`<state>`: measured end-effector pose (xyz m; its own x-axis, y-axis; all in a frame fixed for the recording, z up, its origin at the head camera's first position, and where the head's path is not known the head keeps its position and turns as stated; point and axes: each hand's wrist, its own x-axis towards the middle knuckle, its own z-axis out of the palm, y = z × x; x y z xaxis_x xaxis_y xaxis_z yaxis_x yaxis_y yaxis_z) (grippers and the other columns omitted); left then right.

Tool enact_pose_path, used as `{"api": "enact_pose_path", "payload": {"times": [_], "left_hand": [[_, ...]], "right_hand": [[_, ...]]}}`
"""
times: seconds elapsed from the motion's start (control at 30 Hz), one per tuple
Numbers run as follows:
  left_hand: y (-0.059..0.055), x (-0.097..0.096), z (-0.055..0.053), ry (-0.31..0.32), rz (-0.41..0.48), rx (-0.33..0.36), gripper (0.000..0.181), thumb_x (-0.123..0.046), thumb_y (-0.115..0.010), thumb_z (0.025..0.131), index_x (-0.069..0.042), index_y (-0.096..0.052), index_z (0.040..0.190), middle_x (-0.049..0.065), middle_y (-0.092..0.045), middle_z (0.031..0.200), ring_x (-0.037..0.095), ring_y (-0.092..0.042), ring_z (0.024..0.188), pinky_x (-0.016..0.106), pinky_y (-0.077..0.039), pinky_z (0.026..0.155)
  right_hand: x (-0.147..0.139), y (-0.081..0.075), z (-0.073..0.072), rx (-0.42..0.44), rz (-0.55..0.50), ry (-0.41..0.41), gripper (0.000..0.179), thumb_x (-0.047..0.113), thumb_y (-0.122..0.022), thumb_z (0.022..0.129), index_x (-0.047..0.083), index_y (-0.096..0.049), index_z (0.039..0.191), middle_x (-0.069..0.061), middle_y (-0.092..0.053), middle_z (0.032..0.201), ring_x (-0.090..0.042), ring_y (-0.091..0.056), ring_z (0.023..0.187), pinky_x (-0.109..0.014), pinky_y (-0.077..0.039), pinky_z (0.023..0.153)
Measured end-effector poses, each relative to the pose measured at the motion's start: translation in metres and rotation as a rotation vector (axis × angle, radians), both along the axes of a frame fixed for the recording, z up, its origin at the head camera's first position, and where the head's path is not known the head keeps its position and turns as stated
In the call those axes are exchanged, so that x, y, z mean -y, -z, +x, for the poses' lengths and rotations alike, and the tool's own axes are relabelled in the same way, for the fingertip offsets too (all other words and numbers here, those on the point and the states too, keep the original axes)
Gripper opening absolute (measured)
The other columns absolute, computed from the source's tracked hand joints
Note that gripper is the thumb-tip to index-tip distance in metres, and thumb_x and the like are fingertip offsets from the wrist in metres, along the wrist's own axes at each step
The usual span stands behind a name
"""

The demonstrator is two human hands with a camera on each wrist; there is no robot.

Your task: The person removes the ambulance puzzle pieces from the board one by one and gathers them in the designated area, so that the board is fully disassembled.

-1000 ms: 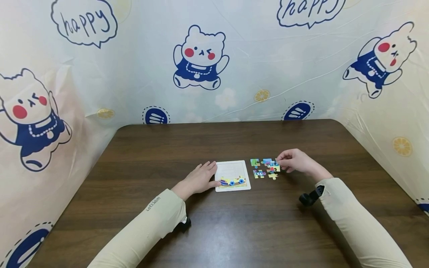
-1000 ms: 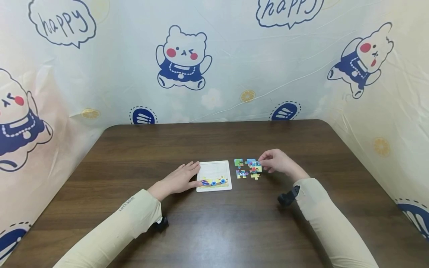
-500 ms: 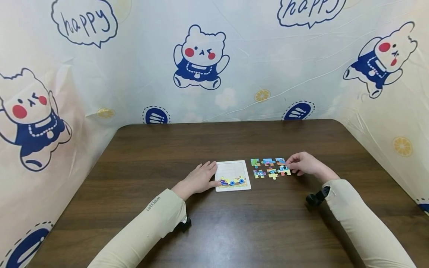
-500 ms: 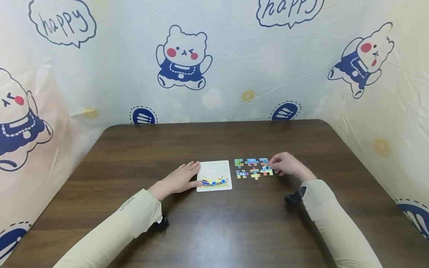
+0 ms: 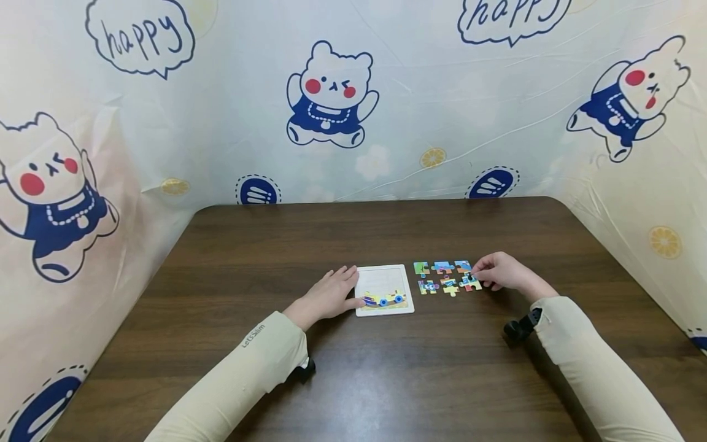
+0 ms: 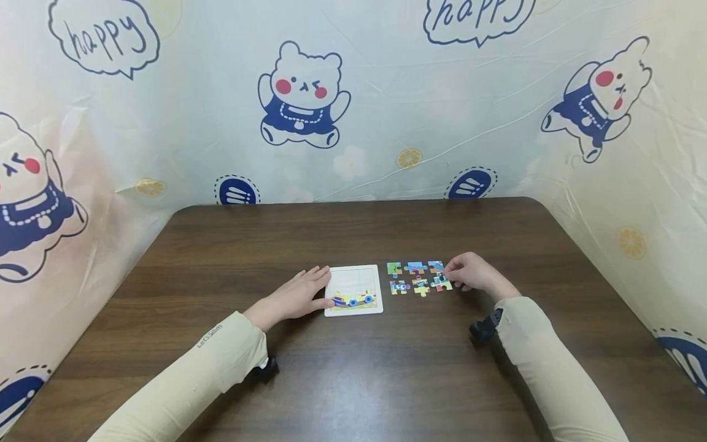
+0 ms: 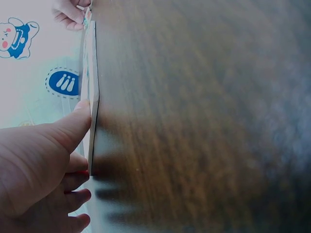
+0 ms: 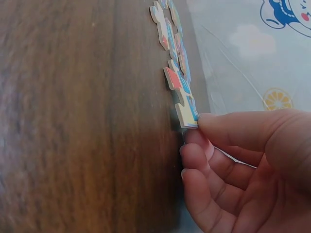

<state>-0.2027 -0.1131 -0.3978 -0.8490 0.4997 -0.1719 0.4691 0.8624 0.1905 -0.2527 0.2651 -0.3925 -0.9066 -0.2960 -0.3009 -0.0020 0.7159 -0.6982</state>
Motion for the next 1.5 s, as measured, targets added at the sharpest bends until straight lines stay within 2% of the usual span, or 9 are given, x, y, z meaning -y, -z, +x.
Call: {"api": "enact_pose_path", "payload": {"times": [0.43,0.7,1.0,1.13,1.3,1.5], "left_hand": [[0.0,0.0,0.0,0.009,-0.005,-0.008,0.07,-0.045,-0.053,0.09,0.0,-0.034,0.141,0.014,-0.027,0.147,0.03,-0.022,0.135,0.045,-0.018,0.107],[-0.002,0.0,0.001,0.012,0.013,-0.006,0.07,-0.044,-0.054,0.091,0.001,-0.034,0.14,0.015,-0.027,0.146,0.031,-0.021,0.134,0.046,-0.018,0.106],[-0.002,0.001,0.002,0.006,0.013,-0.005,0.071,-0.045,-0.053,0.091,0.001,-0.033,0.141,0.014,-0.026,0.147,0.031,-0.02,0.135,0.046,-0.017,0.107],[-0.002,0.002,0.001,0.004,0.024,-0.003,0.071,-0.045,-0.053,0.091,0.001,-0.032,0.141,0.015,-0.026,0.147,0.031,-0.02,0.135,0.046,-0.017,0.107],[-0.001,0.003,0.001,0.004,0.03,-0.001,0.071,-0.045,-0.053,0.091,0.001,-0.032,0.141,0.015,-0.025,0.147,0.031,-0.02,0.135,0.046,-0.017,0.107],[-0.001,0.004,0.0,0.002,0.04,0.008,0.071,-0.046,-0.051,0.092,0.0,-0.031,0.142,0.014,-0.024,0.148,0.03,-0.019,0.135,0.044,-0.016,0.107]], "right_hand": [[0.001,0.0,0.0,0.007,-0.017,0.005,0.019,0.012,-0.055,0.093,-0.004,-0.063,0.101,-0.007,-0.058,0.082,-0.02,-0.053,0.072,-0.033,-0.051,0.063],[0.013,-0.011,0.002,-0.05,-0.006,-0.028,0.02,0.012,-0.056,0.092,-0.005,-0.06,0.1,-0.011,-0.059,0.084,-0.022,-0.054,0.072,-0.033,-0.051,0.062],[0.051,-0.021,0.006,-0.157,-0.056,-0.103,0.018,0.011,-0.056,0.092,-0.005,-0.061,0.098,-0.015,-0.058,0.079,-0.025,-0.053,0.066,-0.037,-0.049,0.06],[0.074,-0.023,0.009,-0.173,-0.063,-0.138,0.015,0.011,-0.058,0.091,-0.002,-0.063,0.096,-0.013,-0.06,0.081,-0.023,-0.054,0.064,-0.037,-0.049,0.059],[0.103,-0.023,0.013,-0.174,-0.075,-0.204,0.014,0.011,-0.059,0.09,-0.001,-0.064,0.095,-0.01,-0.059,0.074,-0.021,-0.053,0.06,-0.032,-0.047,0.055],[0.13,-0.022,0.018,-0.167,-0.092,-0.28,0.011,0.009,-0.059,0.089,0.0,-0.064,0.093,-0.011,-0.059,0.074,-0.019,-0.052,0.056,-0.028,-0.045,0.051]]}}
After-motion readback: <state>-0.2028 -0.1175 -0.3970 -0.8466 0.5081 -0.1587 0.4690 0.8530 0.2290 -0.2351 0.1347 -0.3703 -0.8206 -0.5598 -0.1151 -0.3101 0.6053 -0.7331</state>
